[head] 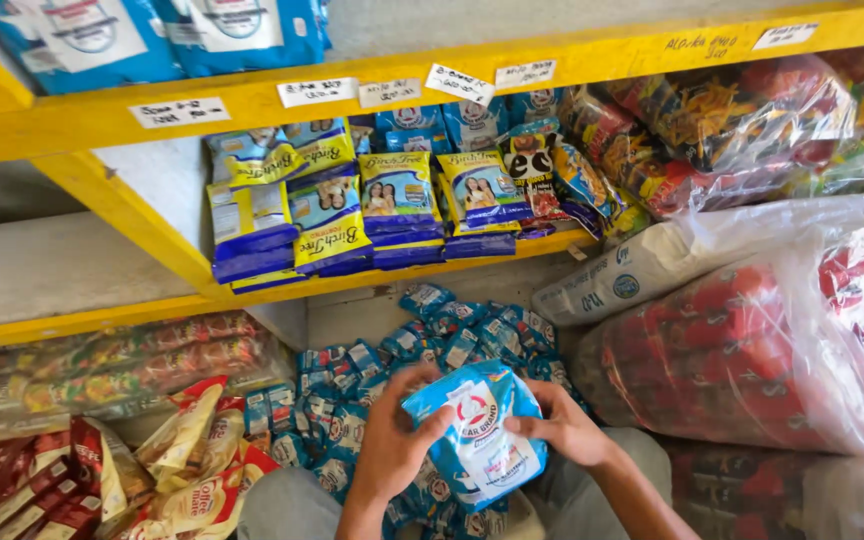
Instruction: Sorting and stocking milk powder sachets from a pile on the floor onto store shelves.
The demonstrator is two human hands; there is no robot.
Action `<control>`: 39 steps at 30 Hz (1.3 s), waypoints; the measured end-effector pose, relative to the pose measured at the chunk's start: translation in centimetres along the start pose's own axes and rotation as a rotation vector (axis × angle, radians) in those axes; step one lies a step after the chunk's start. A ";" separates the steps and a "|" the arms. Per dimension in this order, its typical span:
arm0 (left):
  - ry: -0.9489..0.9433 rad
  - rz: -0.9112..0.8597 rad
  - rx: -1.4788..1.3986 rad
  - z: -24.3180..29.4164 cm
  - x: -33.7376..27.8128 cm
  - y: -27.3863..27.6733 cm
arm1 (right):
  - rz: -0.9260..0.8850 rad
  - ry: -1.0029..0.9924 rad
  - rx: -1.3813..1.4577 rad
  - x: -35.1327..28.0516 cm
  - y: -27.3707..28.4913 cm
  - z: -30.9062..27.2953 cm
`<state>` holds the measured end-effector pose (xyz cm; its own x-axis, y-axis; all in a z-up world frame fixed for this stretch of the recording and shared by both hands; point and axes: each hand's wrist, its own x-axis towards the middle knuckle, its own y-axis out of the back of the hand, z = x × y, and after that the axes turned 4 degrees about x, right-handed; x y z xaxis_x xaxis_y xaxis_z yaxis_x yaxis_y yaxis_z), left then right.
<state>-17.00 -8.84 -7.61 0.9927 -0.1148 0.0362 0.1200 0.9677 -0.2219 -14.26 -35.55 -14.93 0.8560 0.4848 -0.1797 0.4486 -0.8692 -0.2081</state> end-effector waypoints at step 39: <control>-0.732 -0.069 0.662 4.7 -5.2 -1.0 | 0.426 0.142 0.422 -8.8 -4.4 -4.3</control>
<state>-22.38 -8.14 -3.03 0.7059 -0.2241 0.6719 -0.0741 0.9200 0.3847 -22.67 -36.36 -8.27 0.9765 0.0602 -0.2070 -0.0561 -0.8561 -0.5137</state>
